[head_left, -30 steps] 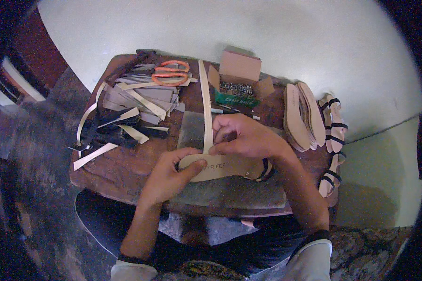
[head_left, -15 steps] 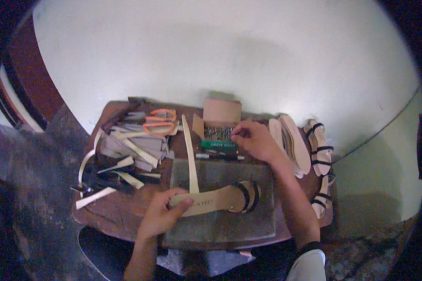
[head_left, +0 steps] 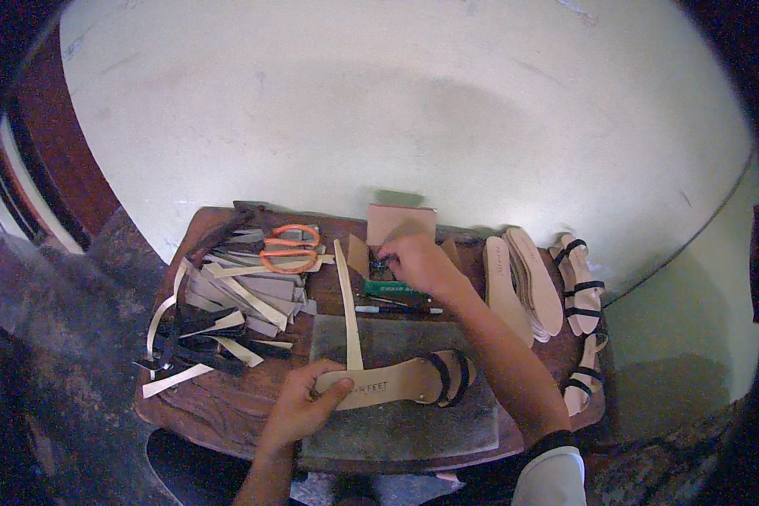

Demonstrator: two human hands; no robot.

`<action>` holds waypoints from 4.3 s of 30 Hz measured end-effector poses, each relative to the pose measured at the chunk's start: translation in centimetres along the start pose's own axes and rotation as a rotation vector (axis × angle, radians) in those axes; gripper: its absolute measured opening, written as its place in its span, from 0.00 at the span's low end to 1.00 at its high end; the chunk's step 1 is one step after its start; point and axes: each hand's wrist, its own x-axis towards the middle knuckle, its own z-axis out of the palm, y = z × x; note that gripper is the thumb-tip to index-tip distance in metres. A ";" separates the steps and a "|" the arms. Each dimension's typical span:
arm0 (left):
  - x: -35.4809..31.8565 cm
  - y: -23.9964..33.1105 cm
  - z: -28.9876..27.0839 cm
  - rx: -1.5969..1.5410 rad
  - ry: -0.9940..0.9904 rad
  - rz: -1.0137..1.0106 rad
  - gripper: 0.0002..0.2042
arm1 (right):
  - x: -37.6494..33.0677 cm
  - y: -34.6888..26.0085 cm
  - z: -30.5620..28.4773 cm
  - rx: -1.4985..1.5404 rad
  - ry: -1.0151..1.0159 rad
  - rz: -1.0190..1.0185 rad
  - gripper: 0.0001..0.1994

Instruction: The person assembles sandals by attaching black straps to beige insoles using small nails. They position the straps, pick up nails from a box, and secure the straps to the insoles by hand. The finished sandals are placed on the table.

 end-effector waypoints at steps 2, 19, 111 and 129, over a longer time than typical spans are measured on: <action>-0.1 -0.1 0.0 -0.002 -0.001 0.028 0.09 | 0.2 -0.1 0.7 -0.074 0.028 -0.055 0.09; -0.6 0.0 0.1 0.008 0.044 0.087 0.09 | -1.8 -1.5 -1.8 0.315 0.141 0.031 0.07; -1.4 1.5 3.2 0.096 0.104 0.186 0.09 | -15.3 -13.7 -2.3 0.683 0.143 0.238 0.19; -1.2 1.4 2.8 0.006 0.075 0.174 0.08 | -15.4 -13.2 -2.2 0.602 0.109 0.301 0.15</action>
